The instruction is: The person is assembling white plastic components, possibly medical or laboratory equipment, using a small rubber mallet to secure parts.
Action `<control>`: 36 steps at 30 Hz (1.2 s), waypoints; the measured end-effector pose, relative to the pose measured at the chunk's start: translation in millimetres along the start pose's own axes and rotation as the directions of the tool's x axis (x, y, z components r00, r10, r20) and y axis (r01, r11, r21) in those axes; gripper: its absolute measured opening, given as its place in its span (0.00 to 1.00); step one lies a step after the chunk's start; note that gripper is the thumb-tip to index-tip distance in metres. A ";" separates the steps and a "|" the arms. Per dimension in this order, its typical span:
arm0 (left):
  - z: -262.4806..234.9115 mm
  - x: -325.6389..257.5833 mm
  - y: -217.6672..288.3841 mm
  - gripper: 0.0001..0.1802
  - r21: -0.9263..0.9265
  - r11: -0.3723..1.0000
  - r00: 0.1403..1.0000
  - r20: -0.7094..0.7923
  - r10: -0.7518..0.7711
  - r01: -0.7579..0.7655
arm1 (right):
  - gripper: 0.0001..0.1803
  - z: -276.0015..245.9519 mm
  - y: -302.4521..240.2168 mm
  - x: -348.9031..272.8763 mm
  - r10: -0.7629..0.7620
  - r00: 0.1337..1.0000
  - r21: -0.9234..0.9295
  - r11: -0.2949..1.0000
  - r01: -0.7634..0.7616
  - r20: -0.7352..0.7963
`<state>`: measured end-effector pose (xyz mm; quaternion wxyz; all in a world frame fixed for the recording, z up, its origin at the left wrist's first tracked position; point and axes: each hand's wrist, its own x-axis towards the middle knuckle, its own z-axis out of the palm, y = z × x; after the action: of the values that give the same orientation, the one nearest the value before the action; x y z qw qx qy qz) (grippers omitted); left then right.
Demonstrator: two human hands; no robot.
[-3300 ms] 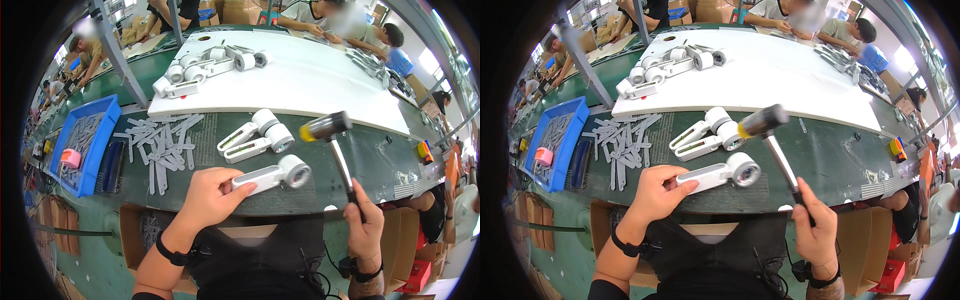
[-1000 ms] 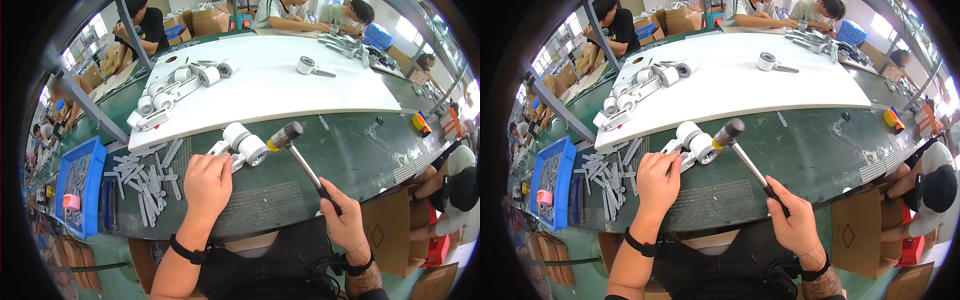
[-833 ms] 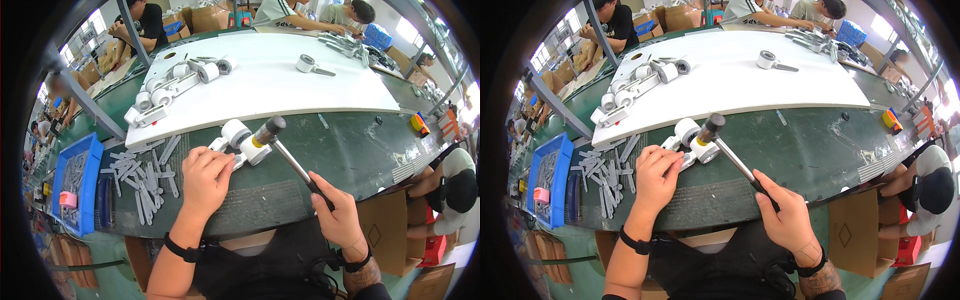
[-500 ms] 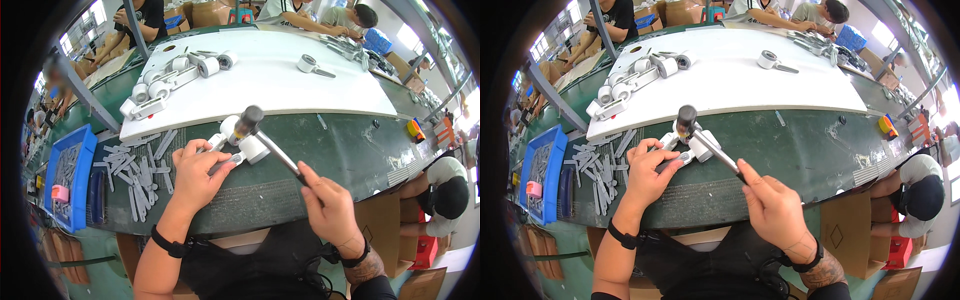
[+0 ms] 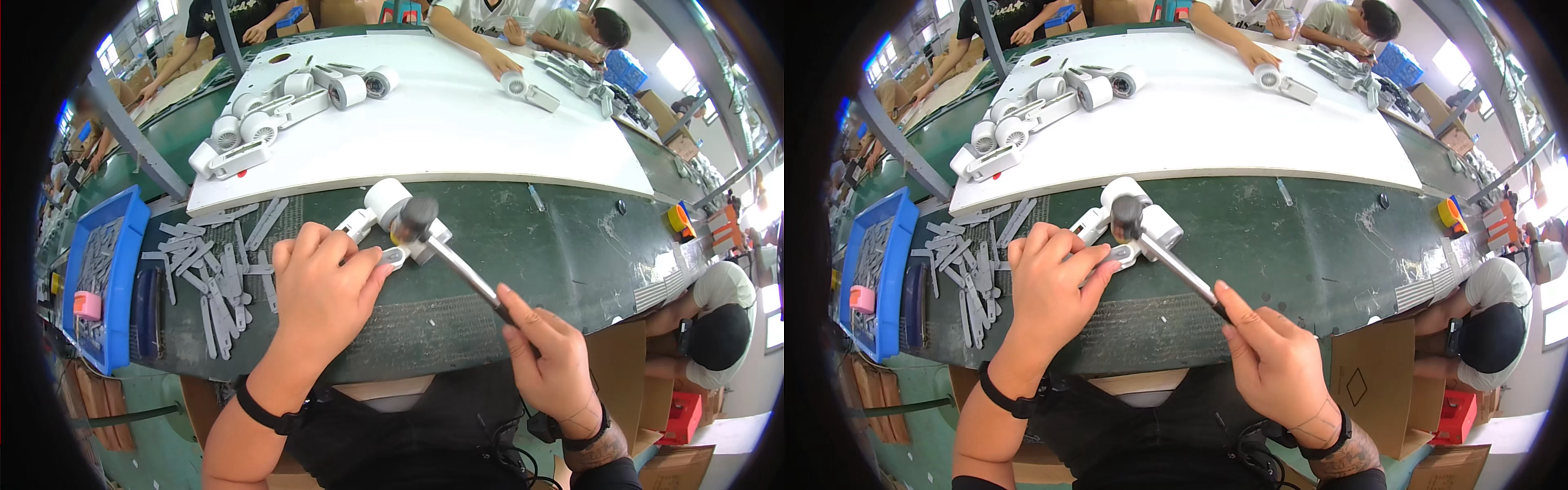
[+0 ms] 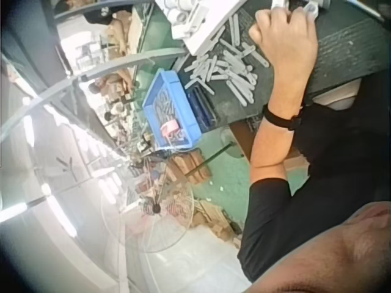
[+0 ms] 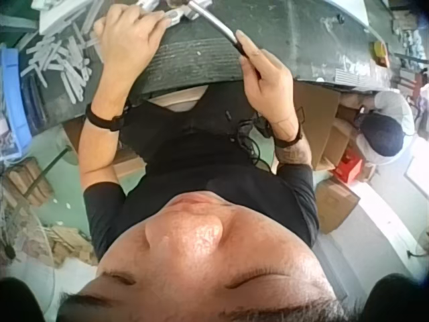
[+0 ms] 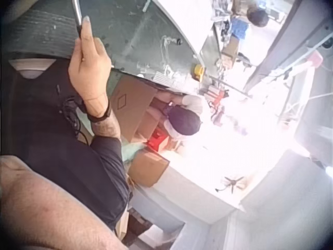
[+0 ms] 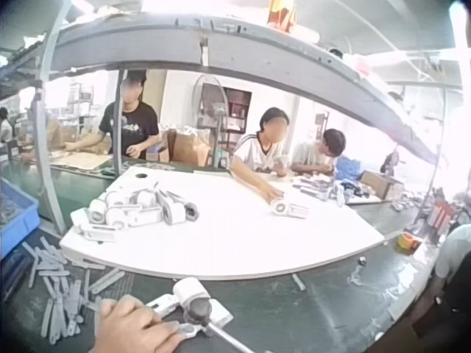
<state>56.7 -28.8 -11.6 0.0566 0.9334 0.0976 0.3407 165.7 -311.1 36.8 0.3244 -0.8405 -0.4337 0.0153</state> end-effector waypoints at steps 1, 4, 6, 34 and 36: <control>-0.6 0.6 0.9 0.09 -0.004 1.000 1.000 0.006 -0.012 0.012 | 0.31 2.4 1.7 -1.4 0.004 1.000 -0.001 1.000 -0.004 0.001; 2.9 0.4 -0.1 0.09 -0.019 1.000 1.000 0.017 -0.020 0.020 | 0.30 10.2 6.8 -2.4 0.011 1.000 -0.009 1.000 -0.011 0.029; 5.1 1.2 -3.0 0.09 -0.032 0.999 1.000 0.020 -0.016 0.016 | 0.30 8.2 5.8 0.8 0.047 0.997 -0.042 0.998 -0.045 0.056; -10.9 -17.2 -24.8 0.18 -0.083 0.973 0.969 0.142 -0.202 0.215 | 0.30 -6.4 -12.2 17.9 -0.113 0.984 -0.021 0.994 0.111 -0.135; -9.9 -22.3 -28.1 0.19 -0.050 0.974 0.964 0.159 -0.212 0.222 | 0.30 -3.0 -11.6 17.5 -0.153 0.980 -0.011 0.988 0.153 -0.127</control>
<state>29.5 -6.0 -22.8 0.1320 0.9380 0.1831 0.2631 169.2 -294.9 50.1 0.3510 -0.8042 -0.4754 -0.0637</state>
